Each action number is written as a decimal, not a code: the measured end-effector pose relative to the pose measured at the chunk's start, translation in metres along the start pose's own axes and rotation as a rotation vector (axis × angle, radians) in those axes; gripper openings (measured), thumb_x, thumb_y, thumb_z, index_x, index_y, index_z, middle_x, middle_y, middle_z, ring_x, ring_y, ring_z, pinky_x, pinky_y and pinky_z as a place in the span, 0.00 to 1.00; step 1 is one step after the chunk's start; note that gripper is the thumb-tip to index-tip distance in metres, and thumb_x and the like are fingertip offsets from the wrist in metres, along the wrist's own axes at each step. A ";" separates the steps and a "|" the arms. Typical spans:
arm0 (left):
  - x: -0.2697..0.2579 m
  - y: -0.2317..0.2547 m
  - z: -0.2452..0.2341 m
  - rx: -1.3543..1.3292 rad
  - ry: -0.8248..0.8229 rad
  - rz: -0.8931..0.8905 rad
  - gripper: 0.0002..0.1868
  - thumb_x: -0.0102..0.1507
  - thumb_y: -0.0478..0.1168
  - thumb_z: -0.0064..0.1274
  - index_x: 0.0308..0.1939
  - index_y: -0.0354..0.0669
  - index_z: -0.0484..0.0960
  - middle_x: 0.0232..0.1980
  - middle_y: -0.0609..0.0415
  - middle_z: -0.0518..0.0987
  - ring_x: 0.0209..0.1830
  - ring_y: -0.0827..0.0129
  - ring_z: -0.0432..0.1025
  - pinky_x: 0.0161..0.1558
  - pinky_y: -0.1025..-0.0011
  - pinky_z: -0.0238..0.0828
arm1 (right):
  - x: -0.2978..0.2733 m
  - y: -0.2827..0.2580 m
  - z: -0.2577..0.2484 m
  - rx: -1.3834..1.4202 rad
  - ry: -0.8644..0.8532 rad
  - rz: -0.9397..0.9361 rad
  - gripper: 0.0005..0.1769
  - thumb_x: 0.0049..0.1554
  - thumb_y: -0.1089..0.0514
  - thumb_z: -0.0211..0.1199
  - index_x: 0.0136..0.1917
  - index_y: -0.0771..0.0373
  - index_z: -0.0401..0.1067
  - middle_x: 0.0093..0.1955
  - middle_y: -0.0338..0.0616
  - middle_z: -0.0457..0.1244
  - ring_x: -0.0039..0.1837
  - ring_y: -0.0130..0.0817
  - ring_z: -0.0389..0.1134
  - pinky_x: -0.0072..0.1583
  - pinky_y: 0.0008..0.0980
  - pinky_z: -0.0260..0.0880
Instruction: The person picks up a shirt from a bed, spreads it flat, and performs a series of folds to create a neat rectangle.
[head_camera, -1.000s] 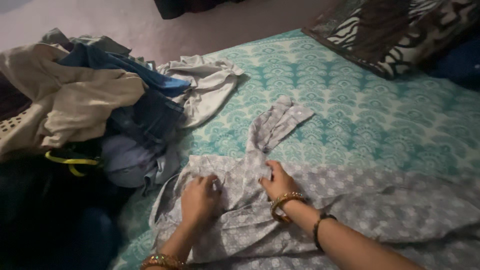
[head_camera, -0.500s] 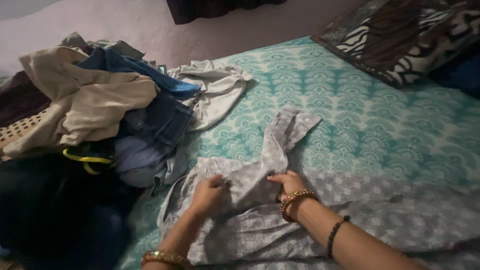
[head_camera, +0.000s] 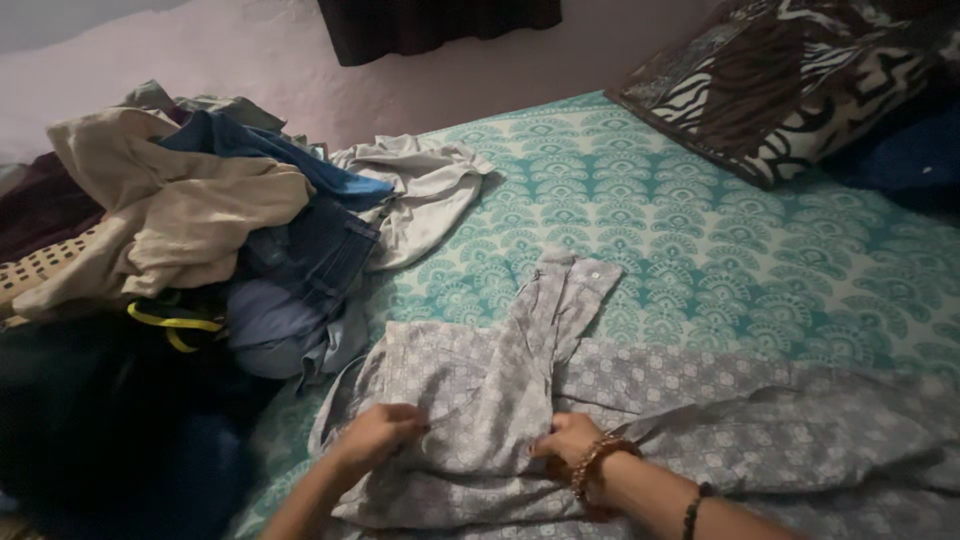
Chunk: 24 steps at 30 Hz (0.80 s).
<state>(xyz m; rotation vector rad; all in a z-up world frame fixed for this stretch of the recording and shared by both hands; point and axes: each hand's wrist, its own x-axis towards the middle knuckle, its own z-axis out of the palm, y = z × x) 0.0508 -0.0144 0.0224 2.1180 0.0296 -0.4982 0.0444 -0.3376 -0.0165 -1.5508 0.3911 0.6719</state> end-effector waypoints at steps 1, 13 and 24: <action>-0.001 0.008 0.005 -0.006 0.063 -0.091 0.22 0.59 0.55 0.55 0.44 0.43 0.89 0.27 0.54 0.79 0.28 0.71 0.69 0.32 0.69 0.65 | -0.003 -0.002 -0.001 0.004 -0.022 0.037 0.17 0.53 0.64 0.67 0.55 0.72 0.73 0.49 0.57 0.71 0.49 0.45 0.74 0.50 0.42 0.74; 0.086 0.029 0.067 -0.153 0.031 -0.154 0.15 0.56 0.38 0.65 0.46 0.36 0.86 0.33 0.52 0.84 0.30 0.67 0.77 0.32 0.67 0.74 | 0.052 -0.024 -0.006 0.297 0.247 -0.087 0.38 0.50 0.72 0.64 0.74 0.62 0.65 0.75 0.54 0.63 0.70 0.45 0.67 0.68 0.43 0.67; 0.011 0.052 0.024 -0.329 -0.481 0.021 0.15 0.63 0.38 0.49 0.49 0.42 0.88 0.38 0.55 0.85 0.29 0.76 0.69 0.27 0.77 0.62 | 0.013 0.011 -0.062 0.536 -0.186 -0.053 0.32 0.47 0.78 0.46 0.66 0.72 0.66 0.50 0.57 0.71 0.50 0.43 0.75 0.53 0.41 0.79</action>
